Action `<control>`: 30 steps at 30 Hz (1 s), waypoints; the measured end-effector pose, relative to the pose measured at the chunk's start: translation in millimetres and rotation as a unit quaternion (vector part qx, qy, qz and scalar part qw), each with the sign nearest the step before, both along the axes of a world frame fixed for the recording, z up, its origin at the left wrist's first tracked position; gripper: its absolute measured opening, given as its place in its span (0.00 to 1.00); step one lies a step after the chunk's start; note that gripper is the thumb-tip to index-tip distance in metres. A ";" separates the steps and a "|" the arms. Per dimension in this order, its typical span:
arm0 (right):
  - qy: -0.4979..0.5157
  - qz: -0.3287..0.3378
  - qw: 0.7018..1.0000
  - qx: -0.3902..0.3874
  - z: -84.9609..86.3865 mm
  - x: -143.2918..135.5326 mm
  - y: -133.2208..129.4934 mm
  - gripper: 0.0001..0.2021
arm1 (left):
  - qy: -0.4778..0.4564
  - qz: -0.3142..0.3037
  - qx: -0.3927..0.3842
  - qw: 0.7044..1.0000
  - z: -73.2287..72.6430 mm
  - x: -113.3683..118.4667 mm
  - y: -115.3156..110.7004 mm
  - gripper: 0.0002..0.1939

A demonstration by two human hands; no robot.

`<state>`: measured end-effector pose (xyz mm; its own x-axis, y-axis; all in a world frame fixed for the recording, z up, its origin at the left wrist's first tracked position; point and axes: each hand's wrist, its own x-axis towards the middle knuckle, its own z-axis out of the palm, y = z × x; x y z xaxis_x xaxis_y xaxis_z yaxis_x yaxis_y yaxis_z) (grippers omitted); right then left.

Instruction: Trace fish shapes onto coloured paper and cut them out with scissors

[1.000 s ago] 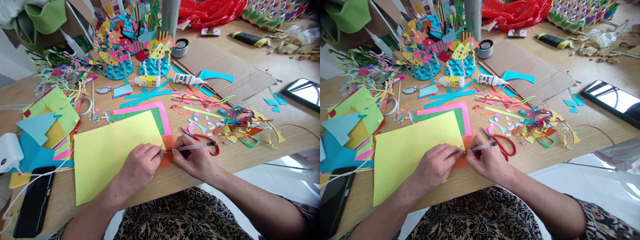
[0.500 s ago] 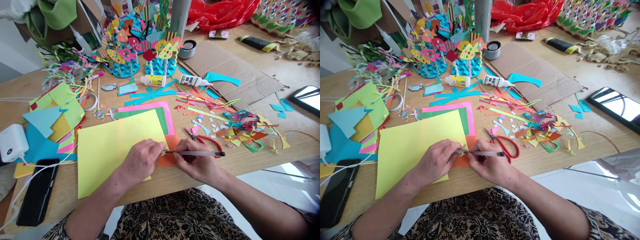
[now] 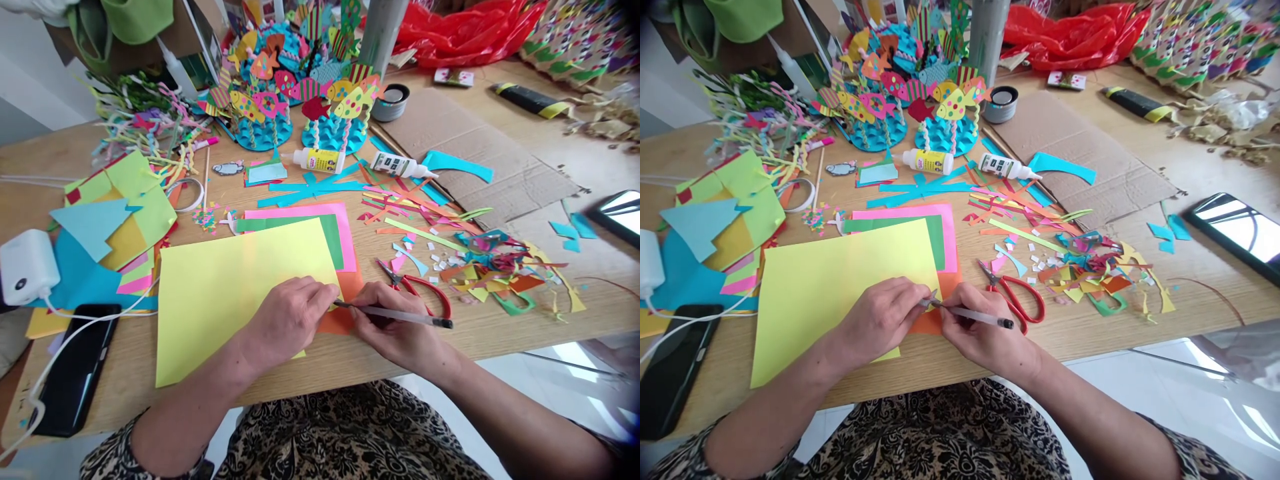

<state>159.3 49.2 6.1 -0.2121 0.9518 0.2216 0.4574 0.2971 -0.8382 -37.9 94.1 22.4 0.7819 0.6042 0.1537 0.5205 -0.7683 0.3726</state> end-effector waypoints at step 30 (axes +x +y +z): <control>-0.070 -0.027 0.995 0.072 -5.3 0.6 -3.4 0.06 | -0.013 -0.034 0.004 0.999 3.6 0.5 1.8 0.11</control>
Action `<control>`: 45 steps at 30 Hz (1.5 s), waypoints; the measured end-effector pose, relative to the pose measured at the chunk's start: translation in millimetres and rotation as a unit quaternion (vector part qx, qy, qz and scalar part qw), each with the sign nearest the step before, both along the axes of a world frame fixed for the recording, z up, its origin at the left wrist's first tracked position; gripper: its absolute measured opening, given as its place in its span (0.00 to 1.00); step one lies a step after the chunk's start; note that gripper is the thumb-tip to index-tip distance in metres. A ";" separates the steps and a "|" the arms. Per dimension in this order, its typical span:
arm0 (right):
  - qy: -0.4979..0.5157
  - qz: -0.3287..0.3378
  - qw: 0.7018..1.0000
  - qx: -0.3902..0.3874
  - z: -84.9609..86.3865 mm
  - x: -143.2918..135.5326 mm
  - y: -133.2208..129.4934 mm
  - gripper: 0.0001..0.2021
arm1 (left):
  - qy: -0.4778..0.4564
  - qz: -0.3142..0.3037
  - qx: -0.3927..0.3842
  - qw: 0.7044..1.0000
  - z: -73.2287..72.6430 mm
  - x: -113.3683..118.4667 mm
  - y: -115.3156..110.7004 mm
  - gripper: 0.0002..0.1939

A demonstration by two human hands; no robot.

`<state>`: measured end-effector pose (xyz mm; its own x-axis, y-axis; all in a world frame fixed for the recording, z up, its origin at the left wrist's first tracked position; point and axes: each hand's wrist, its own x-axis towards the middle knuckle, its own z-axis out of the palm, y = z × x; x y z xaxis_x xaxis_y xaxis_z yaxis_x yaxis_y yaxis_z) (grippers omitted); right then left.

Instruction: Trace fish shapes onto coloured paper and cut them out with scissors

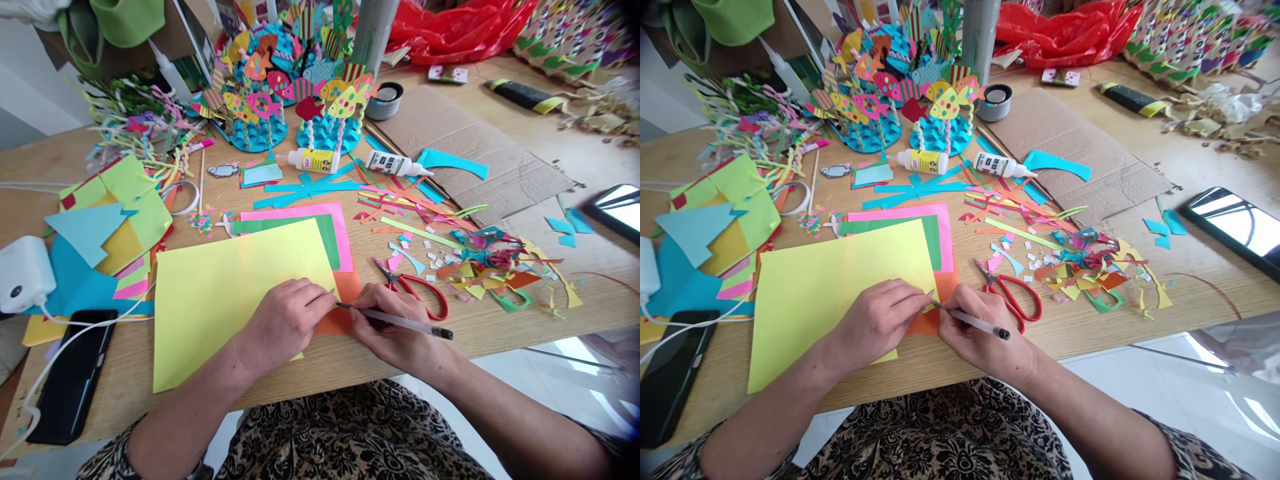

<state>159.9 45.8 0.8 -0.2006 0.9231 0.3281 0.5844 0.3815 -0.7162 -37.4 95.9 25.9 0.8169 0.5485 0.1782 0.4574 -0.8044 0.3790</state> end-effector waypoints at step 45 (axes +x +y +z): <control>0.005 -0.004 1.000 0.010 4.5 1.7 -0.1 0.08 | -0.018 0.003 0.038 0.999 -0.9 3.8 -2.2 0.10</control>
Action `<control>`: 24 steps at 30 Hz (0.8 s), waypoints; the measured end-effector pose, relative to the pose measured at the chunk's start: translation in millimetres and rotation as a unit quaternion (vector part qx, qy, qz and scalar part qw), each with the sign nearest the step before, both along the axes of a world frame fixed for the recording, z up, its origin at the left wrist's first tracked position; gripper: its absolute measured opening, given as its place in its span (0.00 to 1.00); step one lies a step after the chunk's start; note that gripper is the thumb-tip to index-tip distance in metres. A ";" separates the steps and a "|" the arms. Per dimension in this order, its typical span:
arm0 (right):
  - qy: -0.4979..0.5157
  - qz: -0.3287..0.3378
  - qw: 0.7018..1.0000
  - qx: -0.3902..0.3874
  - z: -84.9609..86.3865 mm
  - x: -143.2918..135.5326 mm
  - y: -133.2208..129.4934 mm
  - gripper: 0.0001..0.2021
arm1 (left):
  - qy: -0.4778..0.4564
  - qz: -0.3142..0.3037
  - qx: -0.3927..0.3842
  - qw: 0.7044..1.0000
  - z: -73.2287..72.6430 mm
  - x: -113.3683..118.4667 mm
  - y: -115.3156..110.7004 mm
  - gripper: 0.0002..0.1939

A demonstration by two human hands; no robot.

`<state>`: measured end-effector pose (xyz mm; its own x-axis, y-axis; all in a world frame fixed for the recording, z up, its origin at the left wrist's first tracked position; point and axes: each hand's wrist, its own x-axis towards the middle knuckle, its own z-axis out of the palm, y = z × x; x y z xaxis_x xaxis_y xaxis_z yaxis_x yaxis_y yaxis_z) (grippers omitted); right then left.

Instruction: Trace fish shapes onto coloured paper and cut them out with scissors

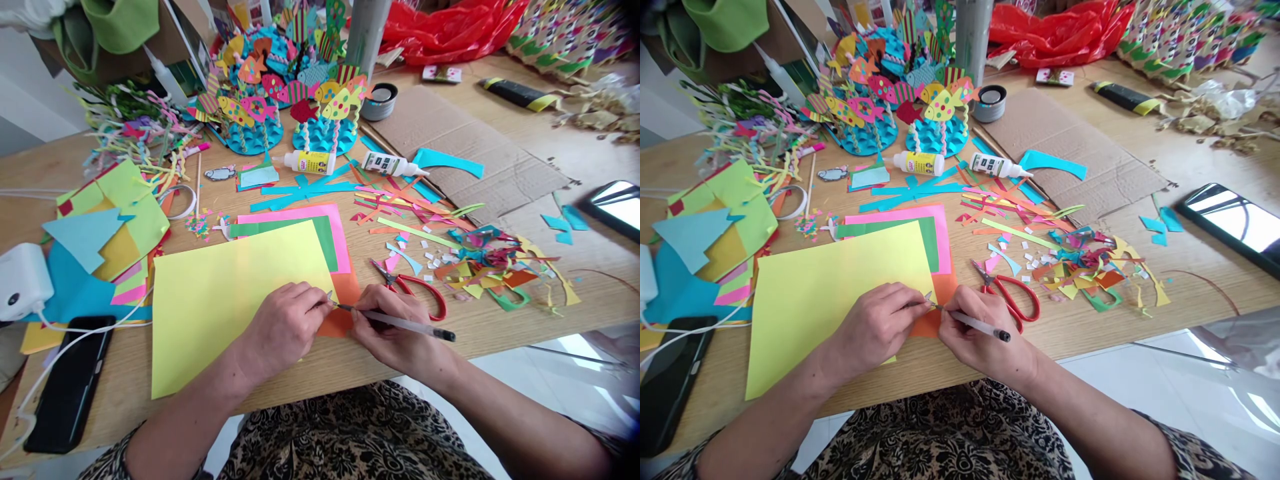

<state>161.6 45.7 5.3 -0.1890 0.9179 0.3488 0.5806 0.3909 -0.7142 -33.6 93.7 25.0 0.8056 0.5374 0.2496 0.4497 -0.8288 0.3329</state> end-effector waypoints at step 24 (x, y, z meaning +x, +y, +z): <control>0.022 -0.008 1.000 0.013 -0.2 0.1 1.6 0.07 | -0.001 0.002 0.010 1.000 0.1 0.3 0.2 0.10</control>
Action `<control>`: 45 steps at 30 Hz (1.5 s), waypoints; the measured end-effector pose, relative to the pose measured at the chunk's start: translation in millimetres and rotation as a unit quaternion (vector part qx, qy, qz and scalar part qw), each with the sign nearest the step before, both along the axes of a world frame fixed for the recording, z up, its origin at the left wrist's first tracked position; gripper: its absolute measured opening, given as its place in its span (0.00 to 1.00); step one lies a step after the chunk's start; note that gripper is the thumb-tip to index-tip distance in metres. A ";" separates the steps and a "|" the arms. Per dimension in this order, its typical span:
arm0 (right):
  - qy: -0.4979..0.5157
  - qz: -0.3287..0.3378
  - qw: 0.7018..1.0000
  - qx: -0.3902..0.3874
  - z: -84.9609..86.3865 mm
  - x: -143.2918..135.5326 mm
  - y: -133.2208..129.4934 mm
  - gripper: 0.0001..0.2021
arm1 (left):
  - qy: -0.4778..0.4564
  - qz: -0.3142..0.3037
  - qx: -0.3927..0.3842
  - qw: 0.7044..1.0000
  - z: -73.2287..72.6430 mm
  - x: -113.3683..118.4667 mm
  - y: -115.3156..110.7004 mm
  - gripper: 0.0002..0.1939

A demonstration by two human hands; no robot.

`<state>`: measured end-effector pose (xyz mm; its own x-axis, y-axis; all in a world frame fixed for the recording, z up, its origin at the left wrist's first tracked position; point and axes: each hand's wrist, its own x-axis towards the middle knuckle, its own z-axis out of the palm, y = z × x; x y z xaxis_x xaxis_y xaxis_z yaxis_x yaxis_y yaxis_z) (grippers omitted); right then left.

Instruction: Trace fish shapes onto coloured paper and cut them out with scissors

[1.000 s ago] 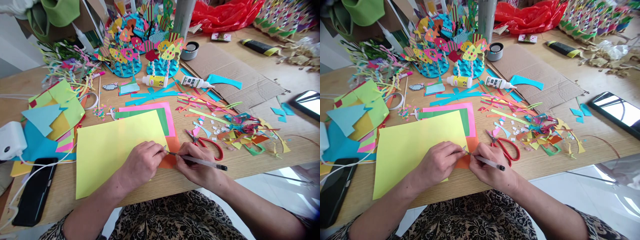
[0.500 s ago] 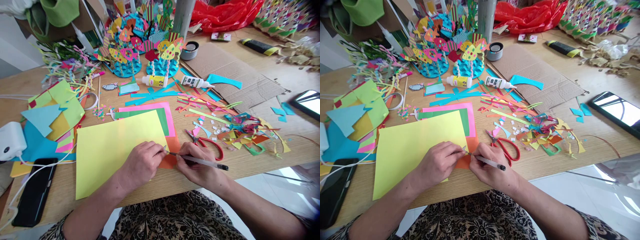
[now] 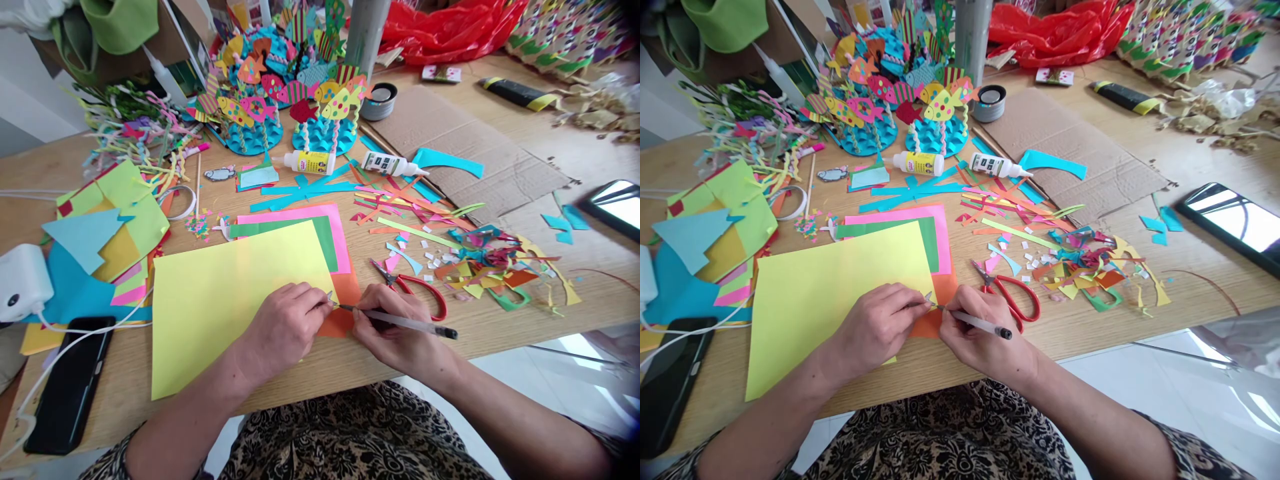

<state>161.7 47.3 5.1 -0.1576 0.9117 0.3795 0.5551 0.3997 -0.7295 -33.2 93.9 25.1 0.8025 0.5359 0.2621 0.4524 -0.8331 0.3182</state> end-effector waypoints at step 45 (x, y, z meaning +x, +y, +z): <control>-0.014 -0.002 1.000 -0.002 1.8 -1.4 0.9 0.07 | 0.007 -0.003 -0.004 1.000 0.4 0.3 -0.3 0.11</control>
<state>160.2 48.1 6.8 -0.1653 0.9134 0.3719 0.5768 0.3954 -0.7148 -33.0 93.5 25.5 0.8099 0.5325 0.2462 0.4516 -0.8337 0.3178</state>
